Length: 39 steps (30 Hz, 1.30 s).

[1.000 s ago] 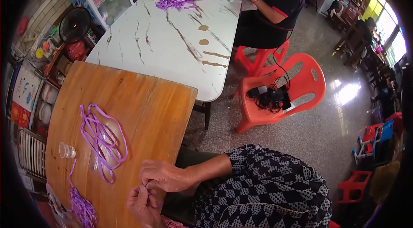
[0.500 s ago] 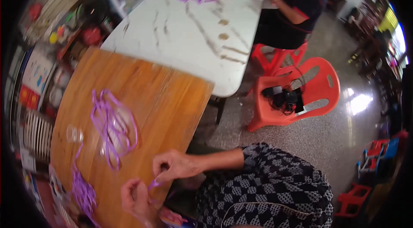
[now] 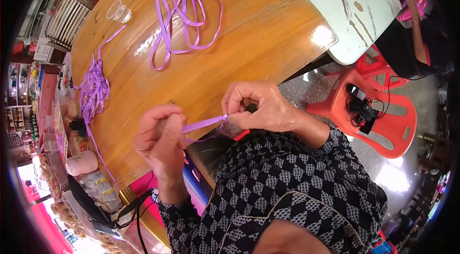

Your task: The person ties knots in purple ribbons by hand, repeatedly looping and pulling the material to create a series of small shapes. After finishing a section, they pull the ribbon taut across the wooden table and continue the process.

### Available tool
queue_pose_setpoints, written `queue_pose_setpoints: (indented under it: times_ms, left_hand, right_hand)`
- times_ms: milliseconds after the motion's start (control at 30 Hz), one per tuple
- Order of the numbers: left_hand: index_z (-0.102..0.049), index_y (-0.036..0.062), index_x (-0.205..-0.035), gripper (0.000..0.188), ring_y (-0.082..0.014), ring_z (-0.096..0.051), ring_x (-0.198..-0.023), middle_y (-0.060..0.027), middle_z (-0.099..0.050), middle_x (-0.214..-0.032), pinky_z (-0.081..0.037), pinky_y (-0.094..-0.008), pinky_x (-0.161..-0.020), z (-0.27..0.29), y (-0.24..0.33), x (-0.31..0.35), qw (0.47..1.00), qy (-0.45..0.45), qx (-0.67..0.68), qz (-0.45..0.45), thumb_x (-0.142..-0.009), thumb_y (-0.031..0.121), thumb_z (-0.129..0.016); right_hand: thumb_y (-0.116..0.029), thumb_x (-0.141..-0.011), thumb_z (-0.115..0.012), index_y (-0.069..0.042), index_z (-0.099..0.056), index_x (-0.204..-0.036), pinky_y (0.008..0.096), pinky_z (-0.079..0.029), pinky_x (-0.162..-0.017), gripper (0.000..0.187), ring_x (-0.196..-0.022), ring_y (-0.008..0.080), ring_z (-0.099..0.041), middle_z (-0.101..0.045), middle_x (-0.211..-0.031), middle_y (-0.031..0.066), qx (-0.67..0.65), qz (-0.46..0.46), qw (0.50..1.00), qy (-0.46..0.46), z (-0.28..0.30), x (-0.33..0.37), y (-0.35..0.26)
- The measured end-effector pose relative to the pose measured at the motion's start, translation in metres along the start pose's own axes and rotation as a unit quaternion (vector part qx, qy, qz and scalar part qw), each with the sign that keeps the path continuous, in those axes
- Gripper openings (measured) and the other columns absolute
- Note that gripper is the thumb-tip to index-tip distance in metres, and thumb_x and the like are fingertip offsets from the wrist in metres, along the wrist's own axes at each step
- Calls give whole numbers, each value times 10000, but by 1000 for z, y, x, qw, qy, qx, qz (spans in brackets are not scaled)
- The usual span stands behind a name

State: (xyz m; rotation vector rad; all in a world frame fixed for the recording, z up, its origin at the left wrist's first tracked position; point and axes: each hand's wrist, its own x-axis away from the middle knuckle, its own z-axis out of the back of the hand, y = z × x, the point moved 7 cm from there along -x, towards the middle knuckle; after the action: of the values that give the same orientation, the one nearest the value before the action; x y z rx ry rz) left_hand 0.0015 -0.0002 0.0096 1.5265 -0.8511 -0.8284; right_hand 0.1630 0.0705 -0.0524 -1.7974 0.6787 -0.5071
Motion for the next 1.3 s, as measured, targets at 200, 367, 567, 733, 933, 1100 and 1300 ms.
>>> queue_pose_setpoints:
  times_ms: [200,367,567,733,933,1100,1300]
  left_hand:
    - [-564,-22,-1020,260,-88,-545,-801,-42,-595,-865,-440,-208,-717,-28,-30,8,961,-212,-93,152,-797,75,-655]
    - [-557,-42,-1002,254,-93,-553,-717,-63,-599,-851,-440,-192,-643,-32,-44,9,958,-212,-2,195,-790,59,-653]
    - [-580,-48,-964,213,-58,-529,-697,-10,-589,-790,-433,-177,-634,-33,-47,15,956,-191,-23,223,-810,81,-651]
    - [-625,-48,-890,152,-50,-526,-692,-12,-606,-797,-432,-176,-625,-39,-43,16,970,-173,-50,164,-809,78,-652]
    - [-635,-42,-892,199,-44,-492,-570,-25,-623,-742,-334,-151,-491,-38,-47,17,977,-127,-51,161,-741,69,-701]
    - [-637,-28,-878,169,-22,-447,-518,-31,-634,-748,-314,-145,-460,-28,-61,17,971,-85,19,221,-741,55,-692]
    - [-634,-27,-849,142,-23,-444,-505,-36,-633,-736,-309,-143,-441,-33,-55,17,977,-67,45,195,-741,48,-688]
  right_hand:
    - [28,-721,-626,-30,-528,-738,232,-416,-590,115,-704,114,-539,-575,-811,56,157,113,981,9,-4,-3,-16]
    - [60,-668,-635,-36,-522,-738,285,-425,-567,164,-687,219,-551,-575,-795,76,294,265,918,2,-15,-3,-42]
    - [71,-673,-642,-40,-524,-762,294,-424,-566,185,-696,210,-554,-583,-808,72,326,297,897,21,-11,1,-51]
    - [47,-687,-658,-40,-529,-765,294,-428,-582,174,-705,214,-556,-590,-827,75,304,278,911,22,-6,3,-45]
    - [12,-710,-669,-32,-555,-811,298,-438,-629,159,-742,221,-562,-596,-851,81,278,268,922,16,-4,4,-41]
    - [-14,-705,-686,-20,-588,-900,303,-444,-665,218,-785,236,-568,-604,-886,92,232,233,944,40,1,5,-36]
    - [-38,-675,-709,-22,-605,-909,308,-443,-649,256,-787,241,-572,-611,-911,91,315,295,902,28,-10,7,-40]
